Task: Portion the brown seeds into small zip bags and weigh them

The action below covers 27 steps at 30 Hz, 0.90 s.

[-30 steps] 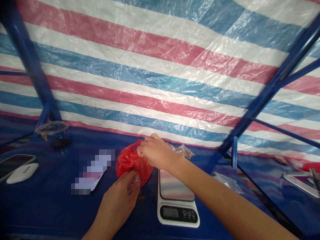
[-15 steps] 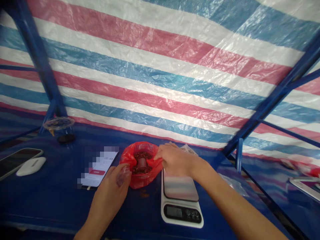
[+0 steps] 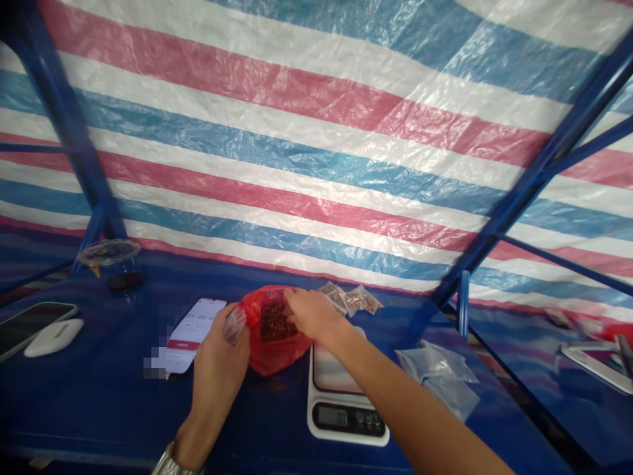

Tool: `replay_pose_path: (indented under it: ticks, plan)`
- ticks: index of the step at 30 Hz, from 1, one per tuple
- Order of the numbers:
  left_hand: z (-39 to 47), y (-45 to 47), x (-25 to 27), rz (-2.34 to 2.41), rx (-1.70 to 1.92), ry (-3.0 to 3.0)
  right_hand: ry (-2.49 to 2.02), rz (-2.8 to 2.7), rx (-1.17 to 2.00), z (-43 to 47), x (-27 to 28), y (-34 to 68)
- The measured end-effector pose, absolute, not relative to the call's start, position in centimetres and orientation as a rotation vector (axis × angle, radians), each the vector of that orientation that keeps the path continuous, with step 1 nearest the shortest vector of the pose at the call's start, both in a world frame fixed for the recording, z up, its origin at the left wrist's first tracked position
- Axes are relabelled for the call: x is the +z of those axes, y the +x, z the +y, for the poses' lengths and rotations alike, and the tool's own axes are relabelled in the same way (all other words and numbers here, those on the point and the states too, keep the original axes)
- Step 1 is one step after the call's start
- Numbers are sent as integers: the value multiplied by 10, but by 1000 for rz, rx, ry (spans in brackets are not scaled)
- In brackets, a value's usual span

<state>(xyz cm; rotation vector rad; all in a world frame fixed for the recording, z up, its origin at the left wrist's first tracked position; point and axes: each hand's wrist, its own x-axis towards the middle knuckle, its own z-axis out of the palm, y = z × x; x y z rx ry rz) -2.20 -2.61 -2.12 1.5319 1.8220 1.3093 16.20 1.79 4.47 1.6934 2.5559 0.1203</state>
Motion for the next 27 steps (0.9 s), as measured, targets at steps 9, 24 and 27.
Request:
replay_pose_path:
  ticks: [9,24,27]
  plan:
    - [-22,-7,-30,1410,1601,1472,1719,2465,276,12,40,163]
    - [-27,-1,-36,1570,1282,1463,1563,2630,115,5,42,175]
    - [-22,-3,-37,1490,1423,1394,1689,2567,160,5,37,175]
